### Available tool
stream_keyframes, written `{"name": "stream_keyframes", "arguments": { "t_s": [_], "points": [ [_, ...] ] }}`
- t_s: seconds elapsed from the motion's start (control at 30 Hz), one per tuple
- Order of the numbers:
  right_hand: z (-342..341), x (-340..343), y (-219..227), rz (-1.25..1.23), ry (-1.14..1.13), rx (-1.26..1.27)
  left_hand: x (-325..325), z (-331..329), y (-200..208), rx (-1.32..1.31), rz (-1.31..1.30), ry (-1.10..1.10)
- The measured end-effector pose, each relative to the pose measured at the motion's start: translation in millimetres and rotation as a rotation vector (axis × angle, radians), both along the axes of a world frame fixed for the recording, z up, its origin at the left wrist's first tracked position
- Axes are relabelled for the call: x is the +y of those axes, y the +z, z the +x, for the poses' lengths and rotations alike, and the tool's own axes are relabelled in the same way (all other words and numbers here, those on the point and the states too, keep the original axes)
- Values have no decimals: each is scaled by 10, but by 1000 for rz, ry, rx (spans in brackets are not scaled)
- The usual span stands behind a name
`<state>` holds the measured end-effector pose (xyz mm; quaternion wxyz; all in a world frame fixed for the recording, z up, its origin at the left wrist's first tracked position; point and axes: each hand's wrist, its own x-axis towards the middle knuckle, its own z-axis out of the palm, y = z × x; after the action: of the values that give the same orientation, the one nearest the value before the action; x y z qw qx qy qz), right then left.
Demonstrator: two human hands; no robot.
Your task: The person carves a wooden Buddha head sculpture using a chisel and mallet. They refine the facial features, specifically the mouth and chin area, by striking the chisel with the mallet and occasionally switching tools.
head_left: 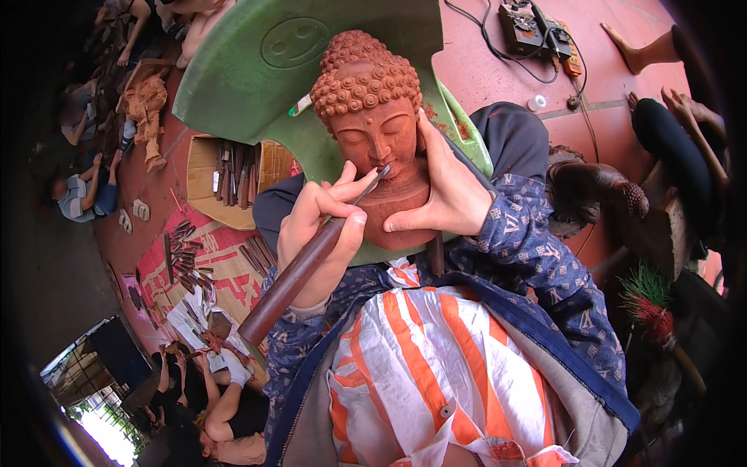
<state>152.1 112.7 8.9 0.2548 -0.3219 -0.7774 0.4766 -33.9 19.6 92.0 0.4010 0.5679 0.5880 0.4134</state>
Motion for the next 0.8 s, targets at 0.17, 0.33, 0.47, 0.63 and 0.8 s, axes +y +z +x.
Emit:
{"name": "stream_keyframes", "arguments": {
  "t_s": [0.17,0.33,0.47,0.63,0.8],
  "points": [
    [-5,-3,7,11,-2,6,4,102,80,26,-41,38],
    [-76,-38,52,34,-9,-11,2,109,24,140,33,69],
    [-80,-37,41,32,-6,-4,-17,39,58,96,34,41],
    [-68,-25,22,28,-5,7,16,-38,75,-147,-39,26],
    [-63,-29,21,-3,6,1,18,-10,73,-241,-15,95]
  ]
}}
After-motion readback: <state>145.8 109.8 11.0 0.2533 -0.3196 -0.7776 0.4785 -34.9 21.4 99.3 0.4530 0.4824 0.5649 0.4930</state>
